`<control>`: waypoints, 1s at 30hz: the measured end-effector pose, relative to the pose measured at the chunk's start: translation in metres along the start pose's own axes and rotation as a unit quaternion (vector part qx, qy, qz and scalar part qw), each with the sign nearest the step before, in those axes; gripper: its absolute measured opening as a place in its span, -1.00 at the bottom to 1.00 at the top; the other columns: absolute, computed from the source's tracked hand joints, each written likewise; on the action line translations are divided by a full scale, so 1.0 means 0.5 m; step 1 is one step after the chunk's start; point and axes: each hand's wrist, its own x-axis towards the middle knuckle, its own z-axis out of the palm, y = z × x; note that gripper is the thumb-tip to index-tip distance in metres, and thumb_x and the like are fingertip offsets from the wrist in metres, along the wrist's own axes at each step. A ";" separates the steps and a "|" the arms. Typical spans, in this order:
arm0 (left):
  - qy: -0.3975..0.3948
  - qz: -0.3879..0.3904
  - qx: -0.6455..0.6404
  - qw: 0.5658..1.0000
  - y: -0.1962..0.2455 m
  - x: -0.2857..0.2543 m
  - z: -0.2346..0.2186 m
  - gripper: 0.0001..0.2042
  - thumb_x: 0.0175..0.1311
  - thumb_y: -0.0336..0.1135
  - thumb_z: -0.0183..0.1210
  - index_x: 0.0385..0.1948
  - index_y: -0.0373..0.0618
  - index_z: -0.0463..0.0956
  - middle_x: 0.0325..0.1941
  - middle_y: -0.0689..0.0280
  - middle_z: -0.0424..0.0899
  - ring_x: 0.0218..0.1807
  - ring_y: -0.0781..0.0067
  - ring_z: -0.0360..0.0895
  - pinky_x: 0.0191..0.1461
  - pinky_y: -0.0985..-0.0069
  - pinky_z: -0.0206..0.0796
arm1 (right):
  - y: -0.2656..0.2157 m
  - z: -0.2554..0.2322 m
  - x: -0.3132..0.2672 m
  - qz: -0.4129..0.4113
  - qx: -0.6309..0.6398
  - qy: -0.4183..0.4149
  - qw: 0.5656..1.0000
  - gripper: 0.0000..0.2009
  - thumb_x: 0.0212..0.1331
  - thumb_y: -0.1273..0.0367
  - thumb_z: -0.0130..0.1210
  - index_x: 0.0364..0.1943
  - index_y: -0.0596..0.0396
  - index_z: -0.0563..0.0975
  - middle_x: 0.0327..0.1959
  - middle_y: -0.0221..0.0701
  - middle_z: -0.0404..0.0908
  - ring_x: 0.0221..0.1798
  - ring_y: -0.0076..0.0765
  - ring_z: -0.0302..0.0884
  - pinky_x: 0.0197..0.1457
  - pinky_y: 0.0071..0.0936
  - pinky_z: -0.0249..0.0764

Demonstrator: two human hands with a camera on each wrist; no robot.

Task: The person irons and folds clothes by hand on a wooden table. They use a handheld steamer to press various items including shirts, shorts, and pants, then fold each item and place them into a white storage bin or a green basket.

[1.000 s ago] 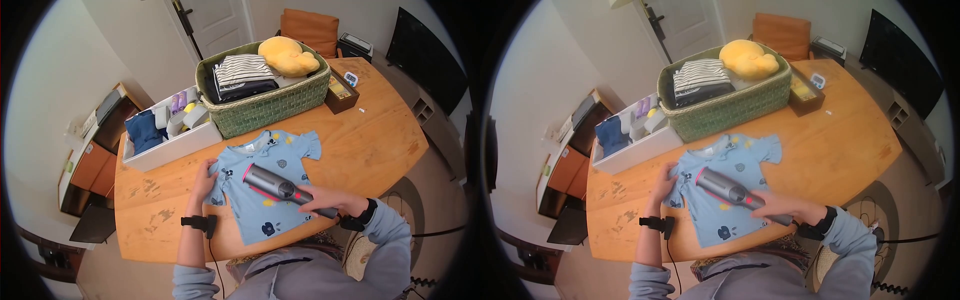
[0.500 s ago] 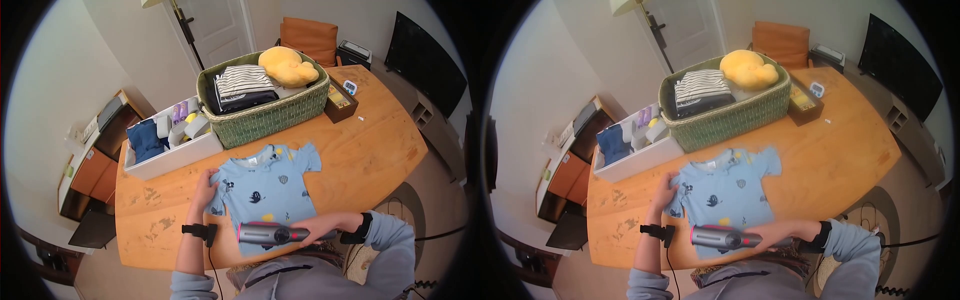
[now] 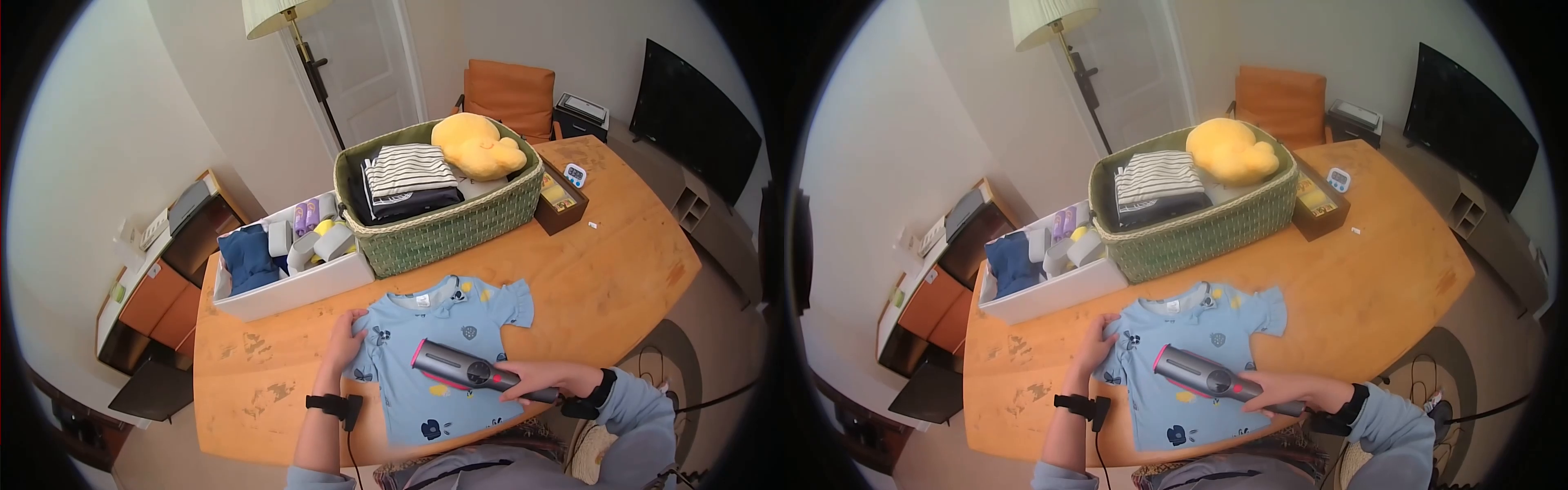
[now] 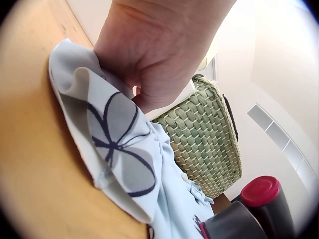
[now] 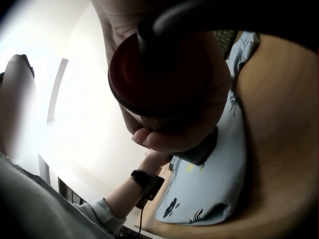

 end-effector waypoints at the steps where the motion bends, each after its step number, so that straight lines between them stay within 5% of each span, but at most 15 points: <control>1: -0.014 -0.007 0.001 1.000 0.005 0.000 -0.002 -0.63 0.09 -0.62 0.13 -0.02 -0.17 0.39 -0.01 0.17 0.49 0.07 0.26 0.42 0.17 0.43 0.23 | 0.002 -0.006 -0.007 -0.001 0.039 0.023 0.999 -0.49 0.13 0.38 0.14 0.17 0.10 0.24 -0.56 -0.51 0.36 -0.63 -0.63 0.32 -0.55 -0.64 0.25; 8: 0.002 0.011 0.002 1.000 -0.014 0.003 0.005 -0.62 0.04 -0.63 0.16 -0.04 -0.17 0.41 -0.02 0.13 0.50 0.07 0.18 0.44 0.14 0.39 0.28 | 0.014 -0.008 -0.066 0.017 0.035 0.015 0.999 -0.48 0.15 0.38 0.13 0.20 0.08 0.22 -0.54 -0.53 0.34 -0.63 -0.65 0.32 -0.57 -0.66 0.24; 10: 0.005 0.011 0.008 1.000 -0.006 0.001 0.005 -0.62 0.04 -0.63 0.16 -0.04 -0.16 0.42 -0.02 0.12 0.50 0.06 0.18 0.44 0.13 0.38 0.29 | 0.044 -0.022 -0.079 0.024 -0.014 -0.079 0.996 -0.48 0.18 0.38 0.11 0.22 0.07 0.20 -0.53 -0.53 0.35 -0.63 -0.66 0.32 -0.58 -0.66 0.23; 14: 0.005 -0.008 0.008 1.000 -0.007 0.002 0.005 -0.63 0.04 -0.62 0.16 -0.05 -0.13 0.43 -0.04 0.12 0.51 0.04 0.17 0.45 0.10 0.37 0.30 | 0.064 -0.020 -0.104 0.047 -0.062 -0.126 0.989 -0.60 0.19 0.38 0.10 0.09 0.11 0.28 -0.51 -0.52 0.38 -0.64 -0.68 0.30 -0.57 -0.67 0.23; 22: 0.018 0.012 0.018 1.000 0.002 -0.001 0.004 -0.64 0.04 -0.59 0.17 -0.07 -0.10 0.45 -0.07 0.13 0.51 0.02 0.15 0.45 0.07 0.39 0.31 | 0.045 -0.008 -0.103 0.048 -0.033 -0.079 0.995 -0.62 0.19 0.37 0.12 0.07 0.12 0.31 -0.52 -0.55 0.37 -0.63 -0.68 0.31 -0.56 -0.68 0.24; 30: 0.030 0.027 0.047 0.998 -0.005 -0.004 0.007 -0.63 0.02 -0.57 0.19 -0.07 -0.06 0.46 -0.09 0.13 0.51 0.01 0.13 0.45 0.08 0.36 0.29 | 0.064 -0.017 -0.109 0.001 0.100 0.073 0.992 -0.54 0.14 0.45 0.15 0.13 0.11 0.28 -0.46 -0.50 0.39 -0.57 -0.66 0.35 -0.50 -0.64 0.33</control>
